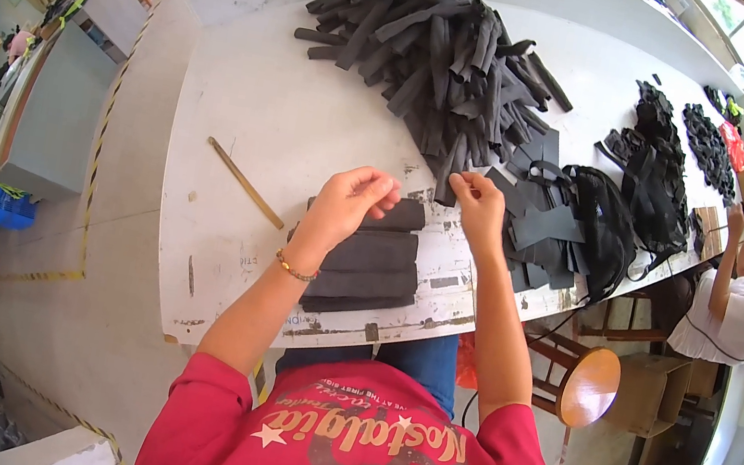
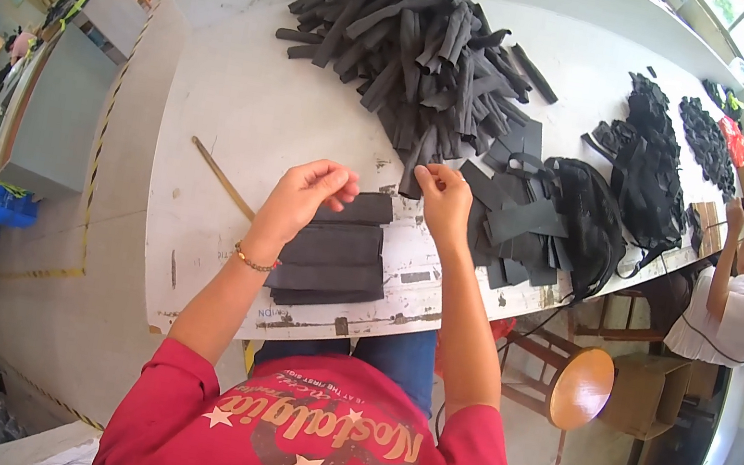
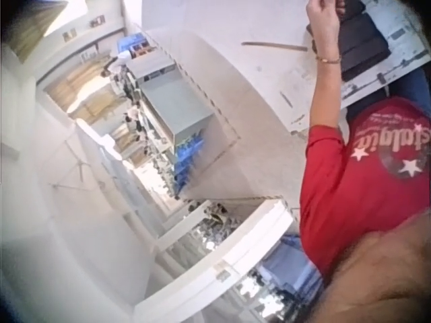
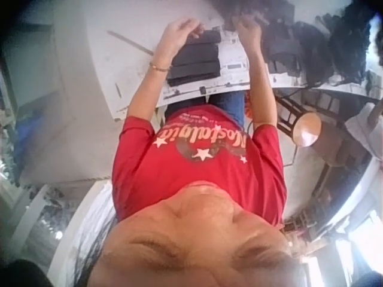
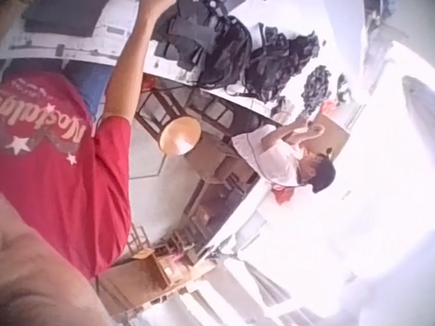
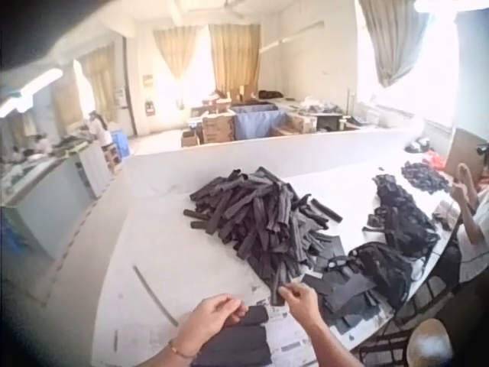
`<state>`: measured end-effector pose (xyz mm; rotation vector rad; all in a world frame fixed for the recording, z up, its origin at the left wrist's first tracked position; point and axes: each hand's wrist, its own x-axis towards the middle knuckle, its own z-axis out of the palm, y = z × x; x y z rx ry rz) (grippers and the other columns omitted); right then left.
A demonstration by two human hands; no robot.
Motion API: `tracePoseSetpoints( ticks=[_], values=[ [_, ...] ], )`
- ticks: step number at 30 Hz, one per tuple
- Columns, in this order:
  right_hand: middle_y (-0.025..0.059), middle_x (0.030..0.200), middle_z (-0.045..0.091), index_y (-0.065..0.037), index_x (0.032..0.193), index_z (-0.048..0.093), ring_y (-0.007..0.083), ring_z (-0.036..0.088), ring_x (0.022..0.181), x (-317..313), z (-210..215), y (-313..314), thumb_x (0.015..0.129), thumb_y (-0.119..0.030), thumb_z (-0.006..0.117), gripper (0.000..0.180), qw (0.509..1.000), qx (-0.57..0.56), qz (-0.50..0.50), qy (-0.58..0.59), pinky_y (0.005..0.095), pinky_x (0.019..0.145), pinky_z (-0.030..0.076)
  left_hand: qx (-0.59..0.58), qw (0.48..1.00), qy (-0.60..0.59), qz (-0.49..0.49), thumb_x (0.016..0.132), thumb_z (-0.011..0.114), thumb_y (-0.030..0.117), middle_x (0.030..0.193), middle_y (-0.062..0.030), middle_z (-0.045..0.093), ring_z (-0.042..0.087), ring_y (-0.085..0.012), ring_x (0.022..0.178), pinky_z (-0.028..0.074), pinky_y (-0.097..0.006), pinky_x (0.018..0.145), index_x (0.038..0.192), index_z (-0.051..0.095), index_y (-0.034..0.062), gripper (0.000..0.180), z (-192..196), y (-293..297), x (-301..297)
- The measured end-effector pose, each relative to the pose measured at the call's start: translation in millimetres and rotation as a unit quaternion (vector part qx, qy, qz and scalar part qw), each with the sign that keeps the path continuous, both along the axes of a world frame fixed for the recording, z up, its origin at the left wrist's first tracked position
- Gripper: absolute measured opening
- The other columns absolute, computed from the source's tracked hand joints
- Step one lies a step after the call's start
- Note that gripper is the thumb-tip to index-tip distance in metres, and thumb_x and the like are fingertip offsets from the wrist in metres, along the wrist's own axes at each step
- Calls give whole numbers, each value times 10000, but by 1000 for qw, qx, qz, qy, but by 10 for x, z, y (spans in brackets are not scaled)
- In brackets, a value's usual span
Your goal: Handling and inspecting grey foam rectangular pieces at an assembly workstation.
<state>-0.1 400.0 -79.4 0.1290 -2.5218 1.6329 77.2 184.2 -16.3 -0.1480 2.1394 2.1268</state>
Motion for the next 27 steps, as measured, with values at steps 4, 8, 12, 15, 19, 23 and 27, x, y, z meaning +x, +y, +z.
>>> tracePoseSetpoints(
  ticks=[4, 8, 12, 15, 19, 23, 27],
  values=[
    [-26, 711, 599, -1, 917, 695, 55, 529, 647, 449, 421, 90, 925, -210, 650, 214, 925, -267, 178, -201, 221, 611, 437, 252, 964, -87, 1, 1002, 514, 303, 1002, -123, 671, 656, -184, 892, 552, -314, 791, 1138, 600, -54, 392, -115, 348, 56],
    [24, 767, 652, 25, 975, 679, 81, 582, 699, 670, 551, 314, 940, -221, 630, 253, 935, -173, 218, -220, 235, 657, 468, 379, 916, -130, 21, 985, 547, 236, 1013, -175, 673, 681, -262, 899, 583, -373, 771, 1100, 585, -44, 305, -239, 468, 67],
    [131, 1243, 589, -49, 1239, 576, 293, 571, 1113, 333, 348, 1152, 750, -51, 694, 503, 890, 450, -20, 68, 390, 900, 463, 307, 942, -108, 78, 969, 568, 194, 968, -196, 672, 696, -323, 846, 601, -427, 731, 1058, 564, -13, 225, -46, 431, 143],
    [158, 1281, 551, -22, 1233, 548, 294, 542, 1151, 66, -5, 1651, 818, -70, 571, 418, 795, 533, 143, 252, 391, 944, 427, 284, 948, -119, 85, 967, 563, 188, 995, -195, 659, 690, -342, 867, 597, -436, 744, 1090, 524, -4, 232, 20, 484, 140],
    [150, 1153, 593, 7, 1121, 588, 281, 563, 1069, 35, -124, 1637, 825, -84, 533, 315, 752, 550, 190, 311, 361, 898, 437, 377, 923, -76, 18, 960, 555, 126, 1140, -217, 611, 649, -344, 1017, 564, -487, 860, 1116, 479, 9, 210, 38, 409, 166],
    [81, 832, 550, -49, 858, 579, 240, 548, 856, 74, -115, 1646, 786, -120, 551, 105, 712, 585, 220, 320, 340, 796, 437, 385, 919, -76, 27, 953, 556, 102, 1188, -209, 589, 624, -340, 1072, 547, -488, 905, 1110, 493, -2, 198, 32, 404, 198],
    [94, 882, 559, -54, 893, 539, 262, 561, 897, 42, -67, 1609, 768, -123, 606, 158, 727, 588, 214, 283, 370, 836, 430, 370, 923, -74, 75, 944, 582, 109, 1154, -178, 610, 642, -337, 1030, 566, -459, 881, 1110, 511, -9, 215, -36, 353, 198]
  ],
)
